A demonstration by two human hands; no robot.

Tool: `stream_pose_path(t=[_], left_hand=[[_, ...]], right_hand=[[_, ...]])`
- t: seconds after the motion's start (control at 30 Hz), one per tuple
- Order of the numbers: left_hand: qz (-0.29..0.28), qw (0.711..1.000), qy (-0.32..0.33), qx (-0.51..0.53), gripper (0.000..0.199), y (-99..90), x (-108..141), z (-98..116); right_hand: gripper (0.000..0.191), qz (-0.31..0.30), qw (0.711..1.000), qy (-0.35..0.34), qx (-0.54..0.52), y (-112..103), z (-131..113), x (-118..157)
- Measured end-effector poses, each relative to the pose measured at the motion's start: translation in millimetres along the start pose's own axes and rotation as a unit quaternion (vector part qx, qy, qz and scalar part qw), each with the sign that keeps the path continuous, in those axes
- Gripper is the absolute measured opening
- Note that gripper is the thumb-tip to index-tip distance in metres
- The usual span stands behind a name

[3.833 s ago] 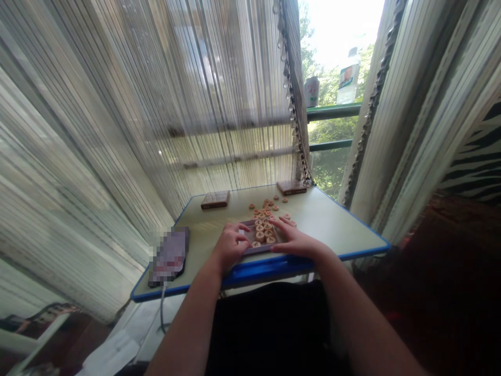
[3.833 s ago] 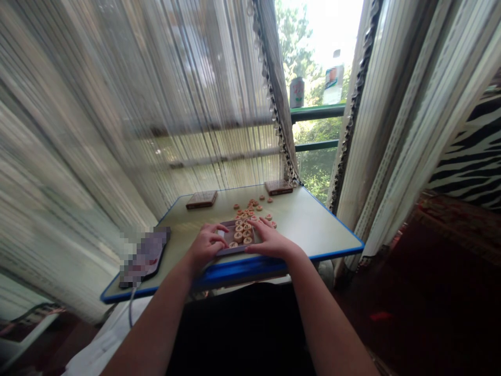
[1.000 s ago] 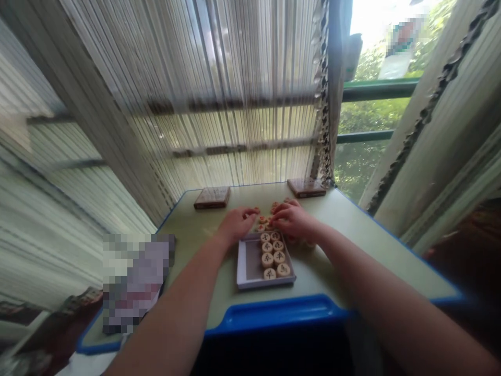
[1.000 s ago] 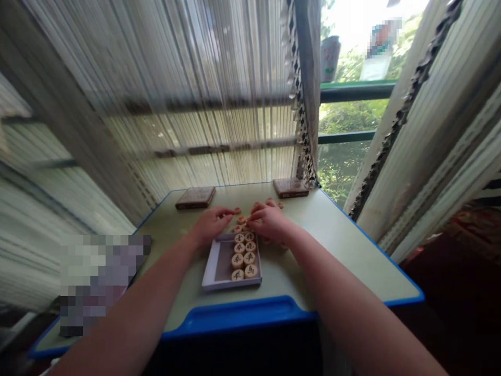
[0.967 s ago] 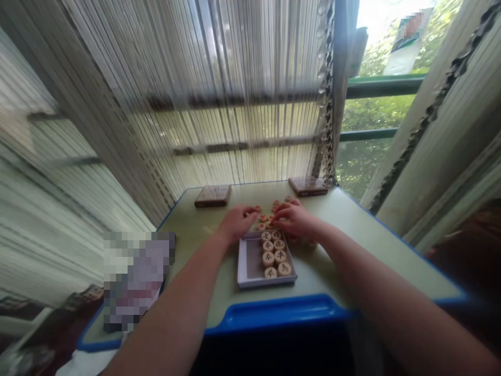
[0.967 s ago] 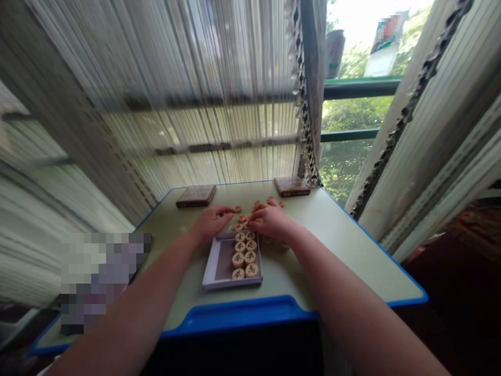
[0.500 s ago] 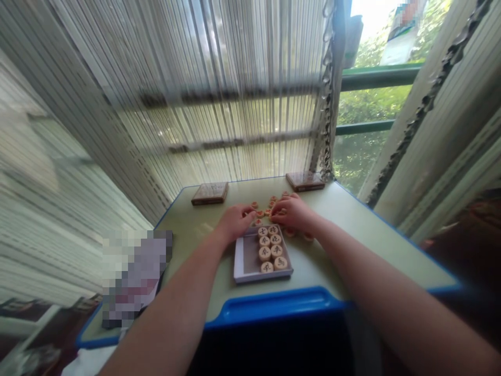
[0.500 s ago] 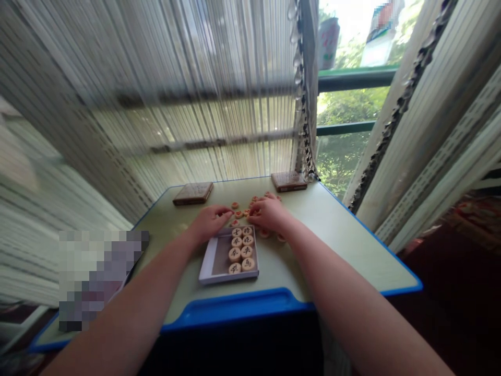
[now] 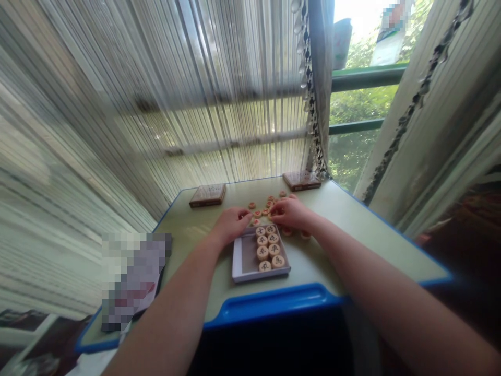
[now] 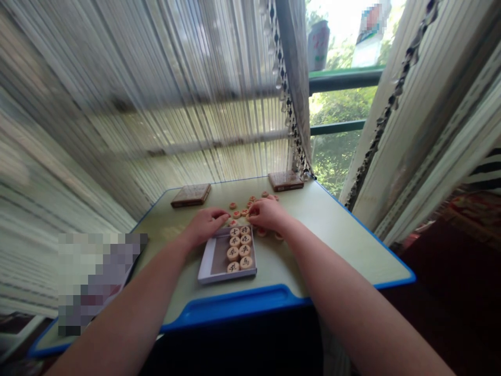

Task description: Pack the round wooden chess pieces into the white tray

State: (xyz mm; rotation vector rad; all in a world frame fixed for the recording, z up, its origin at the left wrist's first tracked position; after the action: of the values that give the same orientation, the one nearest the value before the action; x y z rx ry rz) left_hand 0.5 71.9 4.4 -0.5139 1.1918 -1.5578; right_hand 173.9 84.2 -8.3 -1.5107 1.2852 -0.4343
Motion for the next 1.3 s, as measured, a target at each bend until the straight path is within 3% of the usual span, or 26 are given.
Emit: stream_pose_path(t=[0.3,0.4,0.57,0.67,0.8,0.93,1.1,1.3], left_hand=[[-0.072,0.997,-0.033,0.022,0.033,-4.7,7,-2],[-0.066,0.998,-0.021,0.002,0.032,-7.1,9,0],[0.004,1.000,0.009,0.000,0.035,-18.7,15,0],[-0.022,1.000,0.002,0.010,0.036,-19.2,25,-3],[-0.058,0.997,-0.013,0.039,0.051,-11.8,46,-1],[-0.002,0.998,-0.052,0.045,0.058,-4.2,68,-4],[0.049,0.997,-0.022,0.060,0.072,1.3,79,1],[0.030,0.999,0.022,-0.021,0.061,3.6,77,9]], right_hand=[[0.021,0.092,0.991,0.046,-0.083,-22,1,12],[0.023,0.085,0.991,0.019,-0.106,-31,-18,21],[0.018,0.078,0.986,-0.053,-0.135,-42,-63,59],[0.018,0.096,0.978,-0.050,-0.177,-37,-75,89],[0.018,0.106,0.976,-0.040,-0.184,-22,-81,115],[0.017,0.137,0.981,-0.056,-0.126,-17,-87,118],[0.017,0.162,0.981,-0.078,-0.076,-15,-91,115],[0.014,0.164,0.979,-0.092,-0.079,-12,-91,115]])
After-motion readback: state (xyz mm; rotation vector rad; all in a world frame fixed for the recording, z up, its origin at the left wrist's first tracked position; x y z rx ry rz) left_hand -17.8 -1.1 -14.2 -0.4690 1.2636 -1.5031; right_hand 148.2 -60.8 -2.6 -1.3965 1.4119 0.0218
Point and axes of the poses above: each hand's wrist, its own x-axis away from the middle knuckle, its own y-axis out of the palm, z = x × y, the point moved 5 cm from there along -x, towards the middle knuckle, and after that the axes turned 1 degree about -x, right-handed, at the moved point
